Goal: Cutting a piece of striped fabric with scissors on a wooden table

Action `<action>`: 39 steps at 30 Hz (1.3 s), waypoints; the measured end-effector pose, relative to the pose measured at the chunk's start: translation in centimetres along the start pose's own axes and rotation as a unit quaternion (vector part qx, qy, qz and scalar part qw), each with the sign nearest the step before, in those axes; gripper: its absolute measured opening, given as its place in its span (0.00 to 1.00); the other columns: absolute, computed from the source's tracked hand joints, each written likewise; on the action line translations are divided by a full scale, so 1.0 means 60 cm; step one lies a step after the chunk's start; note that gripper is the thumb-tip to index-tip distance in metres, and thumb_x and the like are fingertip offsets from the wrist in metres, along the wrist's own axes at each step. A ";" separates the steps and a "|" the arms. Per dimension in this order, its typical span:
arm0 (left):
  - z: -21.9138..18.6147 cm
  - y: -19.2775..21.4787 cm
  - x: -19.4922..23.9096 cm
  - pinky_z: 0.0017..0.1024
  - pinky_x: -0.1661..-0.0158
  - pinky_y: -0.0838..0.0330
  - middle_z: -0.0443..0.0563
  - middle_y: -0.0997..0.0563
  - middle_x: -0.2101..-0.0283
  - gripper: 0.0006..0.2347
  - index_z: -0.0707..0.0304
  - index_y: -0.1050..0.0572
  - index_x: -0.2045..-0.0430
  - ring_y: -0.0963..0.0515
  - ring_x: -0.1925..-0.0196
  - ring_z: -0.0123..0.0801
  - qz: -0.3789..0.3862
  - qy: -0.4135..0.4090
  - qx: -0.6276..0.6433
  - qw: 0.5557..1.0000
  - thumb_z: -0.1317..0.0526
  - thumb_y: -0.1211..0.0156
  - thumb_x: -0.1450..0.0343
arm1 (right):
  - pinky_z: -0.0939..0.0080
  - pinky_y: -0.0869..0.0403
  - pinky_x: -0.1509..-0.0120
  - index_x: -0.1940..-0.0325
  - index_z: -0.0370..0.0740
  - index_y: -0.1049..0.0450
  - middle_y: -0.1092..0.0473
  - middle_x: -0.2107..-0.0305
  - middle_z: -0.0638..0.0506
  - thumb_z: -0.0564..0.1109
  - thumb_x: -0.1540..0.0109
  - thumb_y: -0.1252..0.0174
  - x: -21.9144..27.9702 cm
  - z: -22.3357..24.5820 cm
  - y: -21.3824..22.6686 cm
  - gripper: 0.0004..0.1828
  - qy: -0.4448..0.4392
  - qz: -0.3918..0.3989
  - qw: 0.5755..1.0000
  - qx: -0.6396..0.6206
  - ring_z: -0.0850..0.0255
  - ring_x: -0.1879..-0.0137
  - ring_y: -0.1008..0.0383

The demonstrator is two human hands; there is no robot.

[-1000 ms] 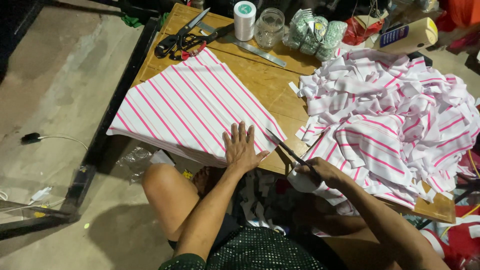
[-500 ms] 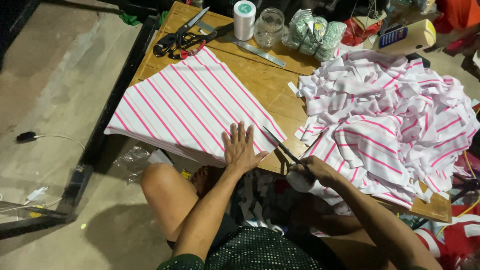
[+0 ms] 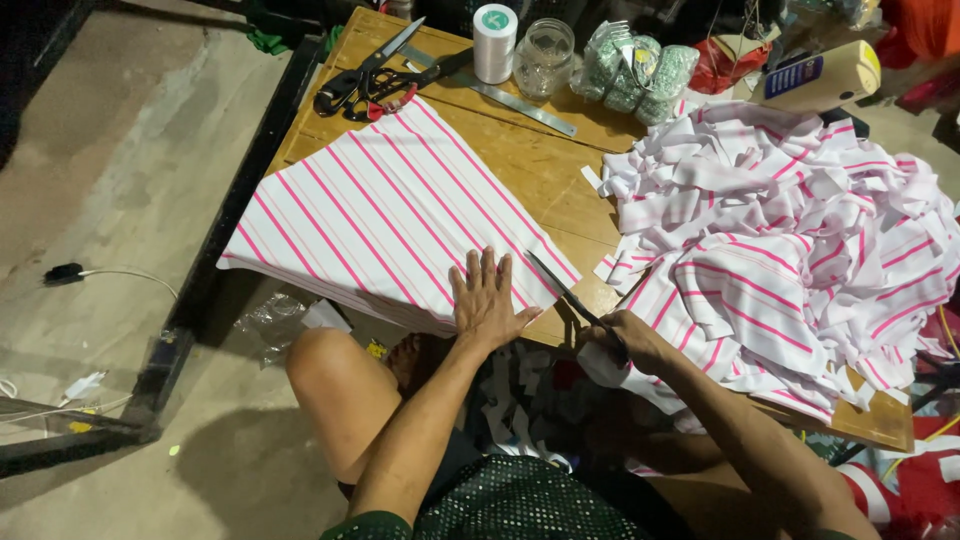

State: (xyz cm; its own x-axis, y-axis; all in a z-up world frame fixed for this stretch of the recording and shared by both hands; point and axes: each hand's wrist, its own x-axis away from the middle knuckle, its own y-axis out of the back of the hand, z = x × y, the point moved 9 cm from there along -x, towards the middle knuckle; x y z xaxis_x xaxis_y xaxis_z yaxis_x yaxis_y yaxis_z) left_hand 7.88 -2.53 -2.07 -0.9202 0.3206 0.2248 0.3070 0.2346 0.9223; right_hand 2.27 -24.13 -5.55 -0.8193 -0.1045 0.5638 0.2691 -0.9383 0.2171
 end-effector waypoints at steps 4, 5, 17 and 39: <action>0.000 -0.001 0.001 0.67 0.31 0.69 0.69 0.55 0.23 0.44 0.60 0.52 0.26 0.60 0.22 0.62 -0.002 -0.004 -0.003 1.000 0.30 0.54 0.33 | 0.60 0.28 0.85 0.79 0.29 0.28 0.35 0.91 0.42 0.54 0.46 0.29 -0.021 -0.019 0.007 0.24 -0.017 0.011 1.000 0.014 0.54 0.87 0.29; 0.001 -0.004 -0.001 0.68 0.31 0.70 0.69 0.55 0.23 0.45 0.60 0.53 0.26 0.60 0.22 0.62 -0.005 -0.002 -0.005 1.000 0.30 0.54 0.33 | 0.60 0.28 0.85 0.80 0.30 0.27 0.35 0.92 0.43 0.55 0.47 0.27 -0.024 -0.011 0.005 0.25 -0.014 0.014 0.999 0.028 0.55 0.87 0.29; -0.002 0.002 0.005 0.68 0.31 0.69 0.70 0.54 0.24 0.45 0.59 0.53 0.26 0.60 0.22 0.63 -0.012 -0.011 -0.012 1.000 0.29 0.55 0.33 | 0.61 0.28 0.83 0.80 0.31 0.28 0.37 0.92 0.44 0.55 0.45 0.29 -0.069 -0.038 0.005 0.25 0.021 0.018 0.999 0.029 0.56 0.86 0.30; -0.003 0.003 0.008 0.69 0.31 0.68 0.71 0.55 0.23 0.43 0.54 0.53 0.25 0.61 0.22 0.65 0.001 -0.020 -0.004 1.000 0.30 0.53 0.33 | 0.63 0.30 0.80 0.79 0.34 0.22 0.33 0.90 0.45 0.52 0.44 0.33 -0.168 -0.062 0.028 0.18 0.015 -0.001 0.996 0.093 0.56 0.83 0.28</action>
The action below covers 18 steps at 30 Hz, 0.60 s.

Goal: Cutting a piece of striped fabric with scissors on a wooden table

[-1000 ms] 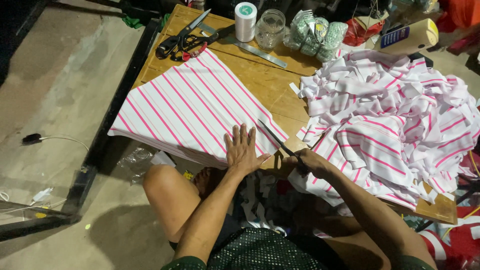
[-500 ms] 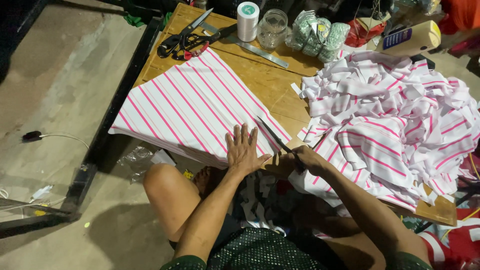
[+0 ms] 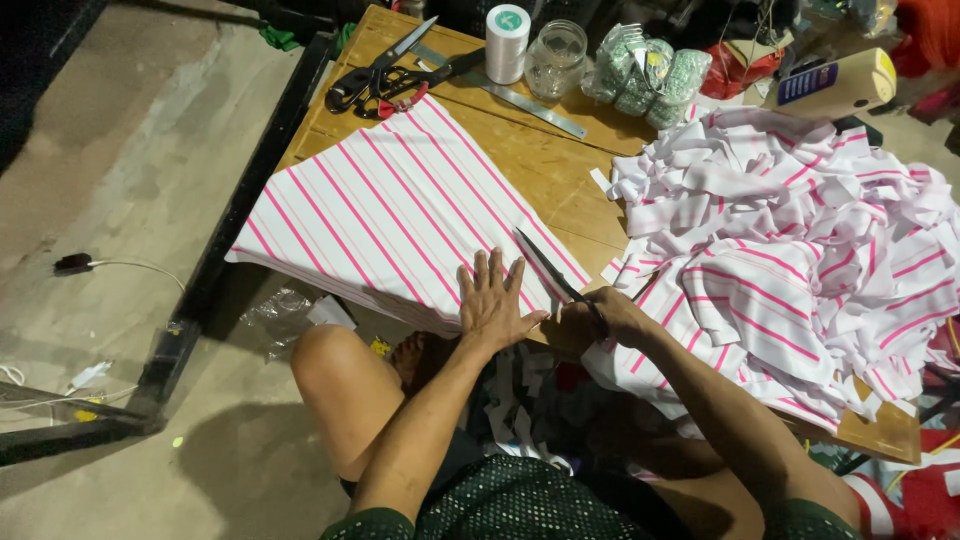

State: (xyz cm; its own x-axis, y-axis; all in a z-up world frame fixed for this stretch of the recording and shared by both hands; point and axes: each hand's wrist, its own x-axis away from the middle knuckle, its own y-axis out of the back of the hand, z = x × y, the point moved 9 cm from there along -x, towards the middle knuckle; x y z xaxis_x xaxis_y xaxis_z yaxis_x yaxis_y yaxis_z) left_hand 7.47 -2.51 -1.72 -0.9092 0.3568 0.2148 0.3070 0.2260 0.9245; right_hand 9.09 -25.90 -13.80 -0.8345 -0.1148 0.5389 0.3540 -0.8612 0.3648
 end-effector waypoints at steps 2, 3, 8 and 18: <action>0.002 -0.013 -0.010 0.69 0.32 0.69 0.70 0.56 0.23 0.42 0.52 0.54 0.25 0.62 0.22 0.65 0.003 0.005 -0.005 1.000 0.34 0.49 0.33 | 0.62 0.32 0.79 0.79 0.34 0.23 0.34 0.89 0.45 0.54 0.44 0.34 0.032 0.066 -0.020 0.20 -0.006 0.009 1.000 -0.001 0.56 0.82 0.30; 0.004 -0.020 -0.015 0.70 0.32 0.69 0.70 0.57 0.23 0.42 0.51 0.55 0.25 0.62 0.22 0.65 0.007 0.009 -0.011 1.000 0.37 0.45 0.33 | 0.62 0.33 0.79 0.78 0.33 0.24 0.34 0.88 0.44 0.56 0.44 0.35 0.049 0.098 -0.032 0.22 -0.012 0.017 1.000 -0.004 0.55 0.81 0.31; 0.001 -0.012 -0.010 0.69 0.32 0.68 0.70 0.57 0.23 0.43 0.51 0.54 0.25 0.62 0.22 0.65 0.012 0.010 -0.032 0.999 0.38 0.42 0.34 | 0.67 0.34 0.80 0.79 0.34 0.27 0.37 0.89 0.48 0.52 0.47 0.32 0.034 0.116 -0.026 0.19 -0.028 -0.006 0.998 -0.057 0.60 0.83 0.33; -0.004 0.002 -0.004 0.69 0.32 0.66 0.71 0.54 0.24 0.41 0.51 0.51 0.26 0.60 0.22 0.65 0.003 0.006 -0.026 1.000 0.34 0.48 0.33 | 0.65 0.32 0.78 0.79 0.35 0.23 0.35 0.88 0.45 0.58 0.49 0.31 -0.025 0.047 -0.027 0.22 -0.021 -0.023 1.000 -0.002 0.56 0.79 0.29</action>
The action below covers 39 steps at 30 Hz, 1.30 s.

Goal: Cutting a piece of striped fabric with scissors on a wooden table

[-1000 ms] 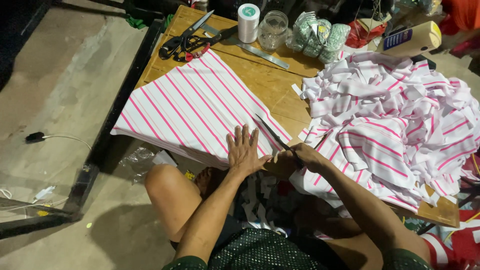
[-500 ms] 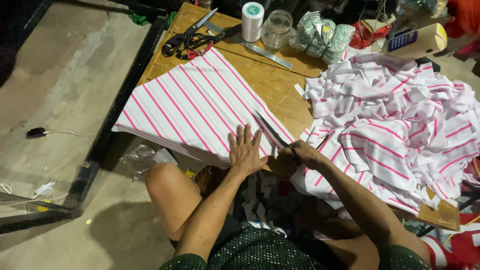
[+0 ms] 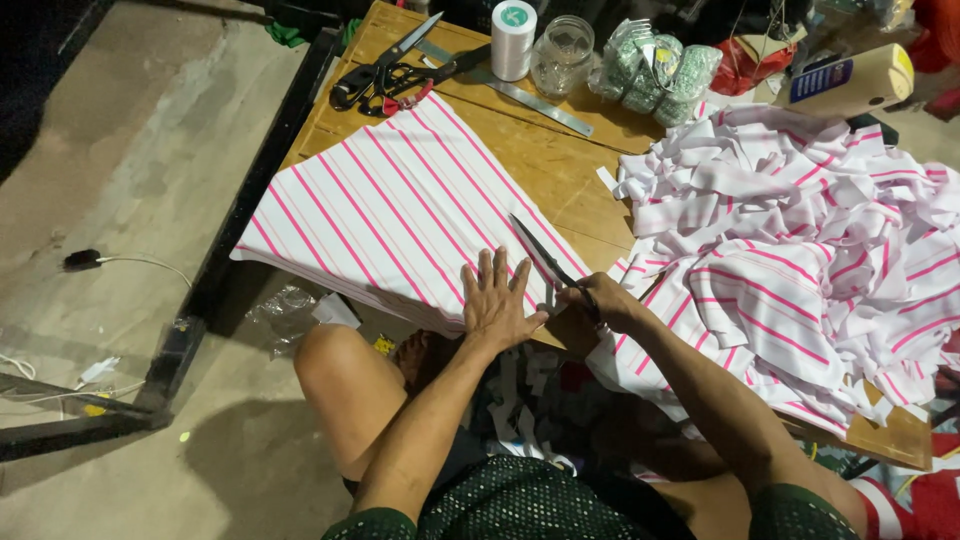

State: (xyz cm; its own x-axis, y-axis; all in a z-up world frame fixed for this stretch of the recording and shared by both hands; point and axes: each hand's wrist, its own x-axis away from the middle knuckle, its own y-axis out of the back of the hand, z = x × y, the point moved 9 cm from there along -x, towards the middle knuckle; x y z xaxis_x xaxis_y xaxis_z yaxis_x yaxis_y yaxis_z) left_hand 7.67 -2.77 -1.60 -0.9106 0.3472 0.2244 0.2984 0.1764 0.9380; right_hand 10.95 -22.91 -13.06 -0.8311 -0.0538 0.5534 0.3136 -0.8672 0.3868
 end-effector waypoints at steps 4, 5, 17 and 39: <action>0.002 -0.010 -0.008 0.69 0.31 0.67 0.69 0.55 0.23 0.41 0.50 0.51 0.26 0.61 0.22 0.64 0.006 0.003 0.006 1.000 0.36 0.45 0.34 | 0.60 0.29 0.75 0.78 0.37 0.21 0.32 0.86 0.43 0.63 0.51 0.31 -0.007 0.034 0.001 0.24 -0.002 0.020 0.998 0.067 0.55 0.76 0.27; 0.002 -0.010 -0.008 0.69 0.31 0.67 0.69 0.55 0.23 0.41 0.49 0.50 0.26 0.61 0.22 0.64 0.005 0.003 0.007 1.000 0.37 0.44 0.34 | 0.60 0.28 0.75 0.79 0.37 0.22 0.33 0.87 0.43 0.62 0.52 0.31 0.004 0.061 -0.002 0.24 0.001 0.023 0.998 0.063 0.54 0.78 0.27; 0.003 -0.005 -0.004 0.69 0.32 0.66 0.72 0.52 0.24 0.41 0.50 0.48 0.27 0.58 0.22 0.66 -0.025 -0.006 0.017 1.000 0.33 0.46 0.34 | 0.61 0.27 0.77 0.80 0.35 0.24 0.33 0.87 0.41 0.60 0.49 0.32 -0.006 0.079 -0.013 0.25 0.021 0.041 0.997 0.057 0.53 0.78 0.27; 0.008 -0.024 -0.018 0.70 0.32 0.65 0.70 0.53 0.24 0.38 0.52 0.39 0.31 0.57 0.22 0.66 -0.037 -0.012 0.022 0.999 0.31 0.49 0.34 | 0.61 0.26 0.79 0.79 0.33 0.27 0.35 0.87 0.43 0.53 0.48 0.36 -0.044 0.137 -0.021 0.19 0.017 0.036 0.999 0.010 0.54 0.81 0.29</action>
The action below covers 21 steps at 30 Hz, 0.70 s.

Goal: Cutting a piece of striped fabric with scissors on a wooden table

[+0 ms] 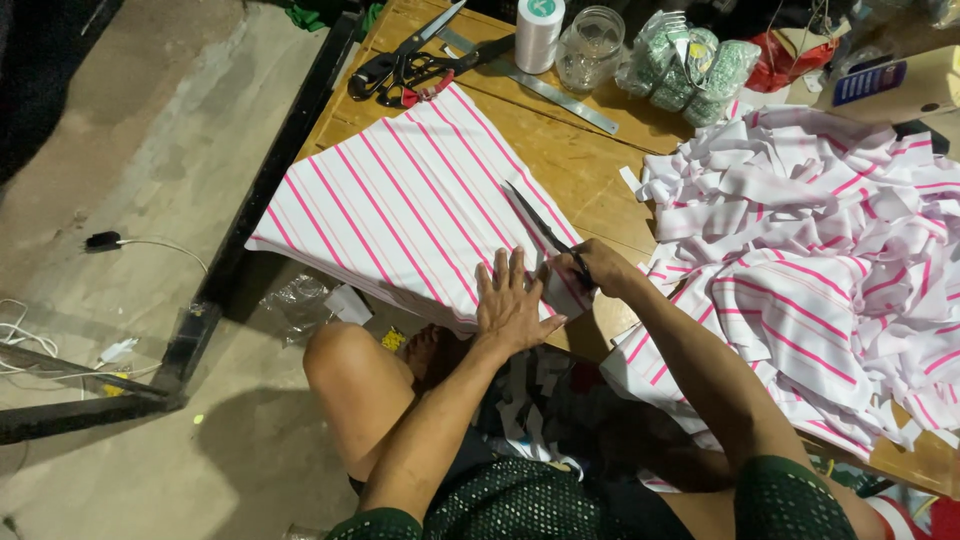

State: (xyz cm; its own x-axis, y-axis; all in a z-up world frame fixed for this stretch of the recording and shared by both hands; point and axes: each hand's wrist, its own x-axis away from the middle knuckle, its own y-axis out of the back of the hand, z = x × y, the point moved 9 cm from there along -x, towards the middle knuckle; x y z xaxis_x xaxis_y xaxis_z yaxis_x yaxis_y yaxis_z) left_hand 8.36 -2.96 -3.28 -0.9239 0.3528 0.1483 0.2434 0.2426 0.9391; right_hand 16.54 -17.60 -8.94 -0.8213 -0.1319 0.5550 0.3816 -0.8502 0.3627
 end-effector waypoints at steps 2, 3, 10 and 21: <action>-0.001 -0.001 0.000 0.71 0.32 0.65 0.70 0.53 0.24 0.37 0.52 0.36 0.33 0.58 0.22 0.66 0.005 0.001 -0.003 1.000 0.32 0.49 0.34 | 0.61 0.27 0.80 0.79 0.32 0.27 0.36 0.87 0.44 0.51 0.49 0.35 -0.023 -0.004 0.004 0.18 -0.008 -0.008 1.000 -0.024 0.55 0.81 0.29; -0.001 -0.002 0.000 0.71 0.32 0.65 0.70 0.53 0.24 0.36 0.52 0.34 0.35 0.59 0.22 0.66 0.010 0.002 -0.006 1.000 0.32 0.49 0.34 | 0.60 0.29 0.81 0.79 0.32 0.28 0.36 0.87 0.45 0.49 0.51 0.34 -0.035 -0.007 0.006 0.17 -0.016 -0.017 0.999 -0.048 0.56 0.81 0.30; -0.002 0.004 0.000 0.70 0.32 0.64 0.69 0.52 0.24 0.35 0.53 0.29 0.40 0.58 0.22 0.65 0.003 0.005 -0.008 1.000 0.30 0.50 0.35 | 0.61 0.35 0.81 0.83 0.34 0.28 0.37 0.88 0.45 0.51 0.50 0.33 0.039 0.075 -0.008 0.18 0.006 -0.028 0.999 -0.037 0.57 0.80 0.32; -0.002 -0.001 -0.004 0.71 0.32 0.66 0.70 0.39 0.30 0.31 0.52 0.28 0.41 0.56 0.22 0.65 0.001 0.000 -0.008 1.000 0.36 0.43 0.36 | 0.64 0.31 0.83 0.78 0.31 0.28 0.37 0.87 0.46 0.50 0.50 0.33 -0.037 0.051 -0.005 0.18 0.007 0.000 0.995 -0.096 0.58 0.83 0.32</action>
State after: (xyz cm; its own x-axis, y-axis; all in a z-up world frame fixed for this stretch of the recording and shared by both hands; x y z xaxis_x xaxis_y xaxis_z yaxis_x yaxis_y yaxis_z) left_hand 8.53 -3.15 -3.37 -0.9230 0.3542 0.1505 0.2408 0.2267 0.9437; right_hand 19.55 -15.50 -8.00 -0.8275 -0.1380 0.5442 0.2947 -0.9318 0.2119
